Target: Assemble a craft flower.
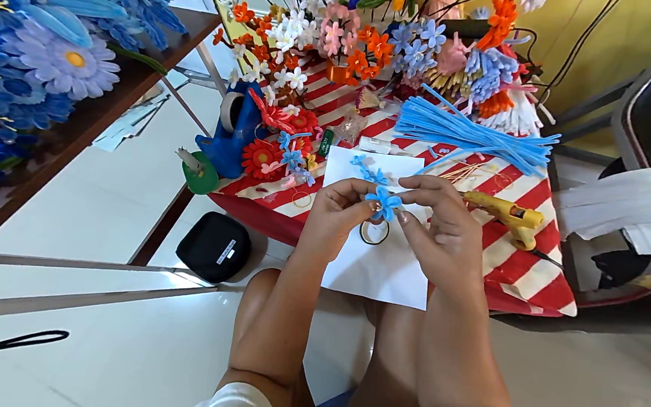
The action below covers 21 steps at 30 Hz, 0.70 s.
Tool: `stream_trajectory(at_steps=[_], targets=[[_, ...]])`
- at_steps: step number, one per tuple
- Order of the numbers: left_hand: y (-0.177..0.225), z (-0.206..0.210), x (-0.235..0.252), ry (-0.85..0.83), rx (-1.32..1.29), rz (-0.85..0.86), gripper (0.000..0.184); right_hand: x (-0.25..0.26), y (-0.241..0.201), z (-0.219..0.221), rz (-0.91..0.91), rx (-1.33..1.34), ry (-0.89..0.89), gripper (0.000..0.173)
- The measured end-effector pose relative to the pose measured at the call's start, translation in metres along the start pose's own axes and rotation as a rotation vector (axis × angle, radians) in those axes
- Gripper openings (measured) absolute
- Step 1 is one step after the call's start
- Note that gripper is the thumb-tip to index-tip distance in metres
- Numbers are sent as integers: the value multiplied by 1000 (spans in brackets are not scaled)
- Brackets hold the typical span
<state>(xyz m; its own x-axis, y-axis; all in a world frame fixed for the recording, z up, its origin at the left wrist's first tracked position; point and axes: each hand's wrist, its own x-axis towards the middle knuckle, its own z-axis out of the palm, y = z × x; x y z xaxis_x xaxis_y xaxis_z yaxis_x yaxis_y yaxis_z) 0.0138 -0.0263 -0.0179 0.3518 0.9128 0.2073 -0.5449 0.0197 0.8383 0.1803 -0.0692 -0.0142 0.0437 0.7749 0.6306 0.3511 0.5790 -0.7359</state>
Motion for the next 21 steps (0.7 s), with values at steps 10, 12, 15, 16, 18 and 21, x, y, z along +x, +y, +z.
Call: stream_trajectory(at_steps=[10,12,15,16,18,21], targets=[[-2,-1,-1,-99,127,91,17,-1,-5,5,81,63,36,10],[-3,-2,-1,-122,107,89,17,-1,-5,4,75,78,39,10],[-4,-3,0,-151,74,66,16,-2,-7,3,71,107,48,12],[-4,-3,0,-163,63,61,16,-2,-7,3,72,114,48,12],[-5,-4,1,-185,46,60,14,-2,-8,2,70,128,48,13],[-6,-4,1,-201,29,63,14,-3,-9,2,69,143,60,14]])
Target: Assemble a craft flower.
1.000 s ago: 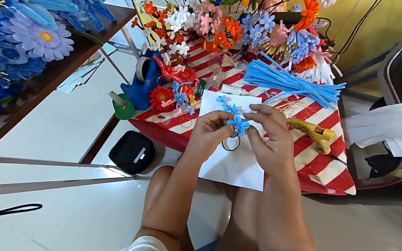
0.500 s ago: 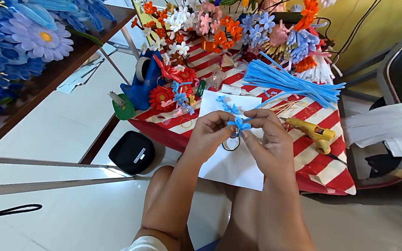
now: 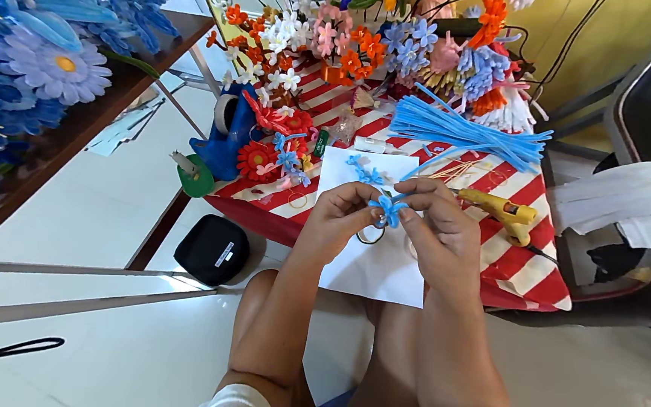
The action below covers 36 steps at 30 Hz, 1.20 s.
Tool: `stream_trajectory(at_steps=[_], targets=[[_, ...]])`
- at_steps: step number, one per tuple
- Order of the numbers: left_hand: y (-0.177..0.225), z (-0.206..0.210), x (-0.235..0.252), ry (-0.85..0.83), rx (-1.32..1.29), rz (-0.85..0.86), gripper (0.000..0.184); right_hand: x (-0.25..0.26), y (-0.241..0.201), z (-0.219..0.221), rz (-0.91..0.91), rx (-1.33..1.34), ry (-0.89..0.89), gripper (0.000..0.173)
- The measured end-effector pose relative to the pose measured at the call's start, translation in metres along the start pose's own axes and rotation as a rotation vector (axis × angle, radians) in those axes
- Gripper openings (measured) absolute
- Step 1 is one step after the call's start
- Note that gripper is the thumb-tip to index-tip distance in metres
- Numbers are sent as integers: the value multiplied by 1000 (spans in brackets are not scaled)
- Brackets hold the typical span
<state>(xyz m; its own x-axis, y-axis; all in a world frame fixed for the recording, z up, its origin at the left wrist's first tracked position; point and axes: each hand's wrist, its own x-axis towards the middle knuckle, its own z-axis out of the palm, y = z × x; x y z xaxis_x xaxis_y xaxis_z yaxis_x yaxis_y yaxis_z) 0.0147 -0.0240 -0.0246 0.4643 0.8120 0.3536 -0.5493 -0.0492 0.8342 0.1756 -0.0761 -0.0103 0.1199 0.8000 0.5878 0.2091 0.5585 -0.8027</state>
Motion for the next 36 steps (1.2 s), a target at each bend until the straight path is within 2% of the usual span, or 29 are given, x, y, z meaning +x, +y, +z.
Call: stream_trajectory(at_steps=[10,18,22,24,27,32,34,36], targets=[[-7,3,4,-89,-49,35,11,-4,-3,-5,-34,8,35,14],[-13,4,8,-155,21,164,14,-6,-5,-9,-78,-34,59,12],[-15,4,9,-177,24,201,14,-7,-7,-13,-111,-36,41,6],[-15,4,10,-177,21,206,14,-9,-14,-20,-126,-75,41,9],[-16,4,11,-166,17,205,14,-14,-26,-46,-129,-194,120,11],[-17,4,11,-87,63,172,12,-22,-25,-121,-196,-401,462,16],[-18,5,12,-34,72,152,12,-28,-20,-148,-70,-541,621,21],[-17,6,13,0,69,148,14,-35,-17,-174,219,-727,600,41]])
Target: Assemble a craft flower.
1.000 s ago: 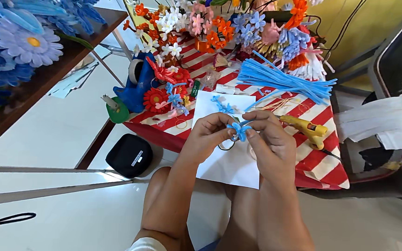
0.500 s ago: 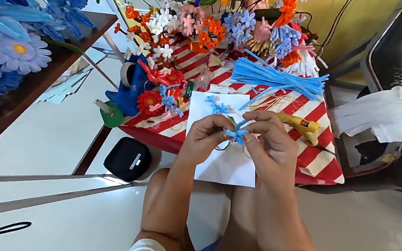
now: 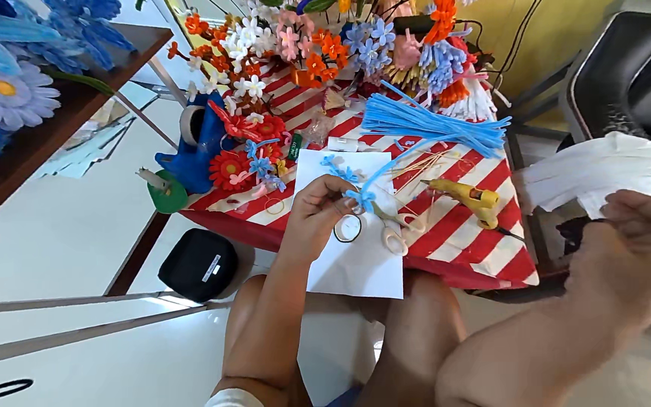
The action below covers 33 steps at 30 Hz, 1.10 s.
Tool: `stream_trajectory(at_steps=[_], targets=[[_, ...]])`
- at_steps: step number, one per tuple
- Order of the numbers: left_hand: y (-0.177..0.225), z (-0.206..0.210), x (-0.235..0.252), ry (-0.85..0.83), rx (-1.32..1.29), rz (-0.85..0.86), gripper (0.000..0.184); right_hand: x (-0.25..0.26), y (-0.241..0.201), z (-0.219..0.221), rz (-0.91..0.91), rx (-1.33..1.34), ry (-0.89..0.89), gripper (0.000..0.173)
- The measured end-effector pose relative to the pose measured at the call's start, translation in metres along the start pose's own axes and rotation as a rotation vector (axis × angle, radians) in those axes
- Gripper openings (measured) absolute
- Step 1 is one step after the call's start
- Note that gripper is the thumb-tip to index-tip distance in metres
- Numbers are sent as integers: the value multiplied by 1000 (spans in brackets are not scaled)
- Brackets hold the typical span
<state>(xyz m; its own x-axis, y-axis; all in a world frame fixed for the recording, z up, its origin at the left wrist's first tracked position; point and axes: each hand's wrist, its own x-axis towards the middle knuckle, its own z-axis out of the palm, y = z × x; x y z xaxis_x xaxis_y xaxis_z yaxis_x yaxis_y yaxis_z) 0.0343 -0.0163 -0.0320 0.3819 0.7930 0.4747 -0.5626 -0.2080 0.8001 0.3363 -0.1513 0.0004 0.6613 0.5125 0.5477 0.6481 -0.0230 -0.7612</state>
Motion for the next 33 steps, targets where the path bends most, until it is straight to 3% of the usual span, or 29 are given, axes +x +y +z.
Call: stream_trajectory(at_steps=[5,7,12,15,17,22,28,33], targets=[[-3,6,2,45,-38,-24,14,13,45,-6,174,-208,-622,65],[-5,9,2,43,-39,-37,15,16,51,19,205,-201,-733,69],[-9,15,2,24,-37,-49,15,14,61,59,213,-135,-677,32],[-11,15,2,23,-28,-42,16,11,62,46,99,33,-585,32],[-12,15,3,25,-5,-34,17,5,46,33,-11,281,-552,27],[-14,15,3,37,77,1,16,-26,-15,19,-193,624,-640,25],[-12,15,1,30,214,124,14,-38,-39,27,-363,484,-702,32],[-8,15,0,20,246,147,14,-40,-42,30,-362,461,-688,34]])
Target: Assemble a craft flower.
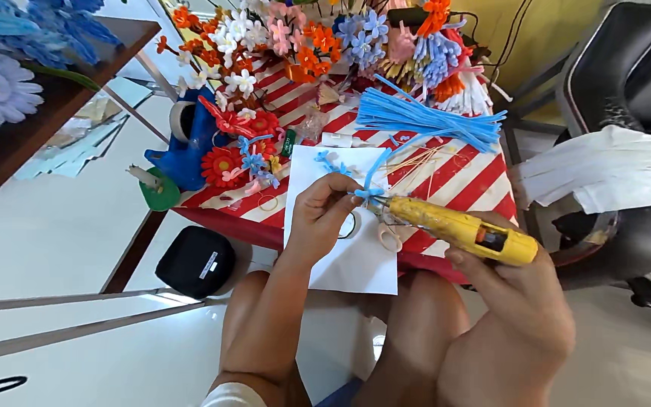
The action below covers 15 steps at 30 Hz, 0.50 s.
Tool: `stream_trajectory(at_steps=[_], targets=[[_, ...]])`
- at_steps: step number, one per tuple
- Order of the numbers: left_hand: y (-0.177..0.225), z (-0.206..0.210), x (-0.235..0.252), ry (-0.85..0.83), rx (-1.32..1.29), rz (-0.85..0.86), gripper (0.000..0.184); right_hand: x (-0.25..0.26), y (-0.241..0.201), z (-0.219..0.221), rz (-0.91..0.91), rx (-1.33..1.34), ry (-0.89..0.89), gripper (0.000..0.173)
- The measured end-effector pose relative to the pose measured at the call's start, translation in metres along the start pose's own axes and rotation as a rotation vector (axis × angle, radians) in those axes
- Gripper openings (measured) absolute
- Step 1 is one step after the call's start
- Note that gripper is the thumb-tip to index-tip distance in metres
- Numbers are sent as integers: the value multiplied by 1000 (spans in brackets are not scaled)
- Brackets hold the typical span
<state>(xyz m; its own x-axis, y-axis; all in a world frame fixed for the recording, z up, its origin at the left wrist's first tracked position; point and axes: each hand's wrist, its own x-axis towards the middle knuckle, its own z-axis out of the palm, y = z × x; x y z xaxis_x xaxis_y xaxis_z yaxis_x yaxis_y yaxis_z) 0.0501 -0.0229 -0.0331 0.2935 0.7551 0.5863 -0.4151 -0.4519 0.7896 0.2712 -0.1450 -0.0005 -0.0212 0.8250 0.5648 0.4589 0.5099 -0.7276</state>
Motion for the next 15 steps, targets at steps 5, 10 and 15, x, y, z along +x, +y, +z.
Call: stream_trajectory(at_steps=[5,10,15], targets=[[-1,-3,0,-14,9,19,13,2,-1,3,6,37,2,34],[-2,-5,1,-12,100,168,13,3,-2,8,-4,62,6,33],[-2,-6,1,7,216,315,11,3,-1,8,-27,94,-12,31]])
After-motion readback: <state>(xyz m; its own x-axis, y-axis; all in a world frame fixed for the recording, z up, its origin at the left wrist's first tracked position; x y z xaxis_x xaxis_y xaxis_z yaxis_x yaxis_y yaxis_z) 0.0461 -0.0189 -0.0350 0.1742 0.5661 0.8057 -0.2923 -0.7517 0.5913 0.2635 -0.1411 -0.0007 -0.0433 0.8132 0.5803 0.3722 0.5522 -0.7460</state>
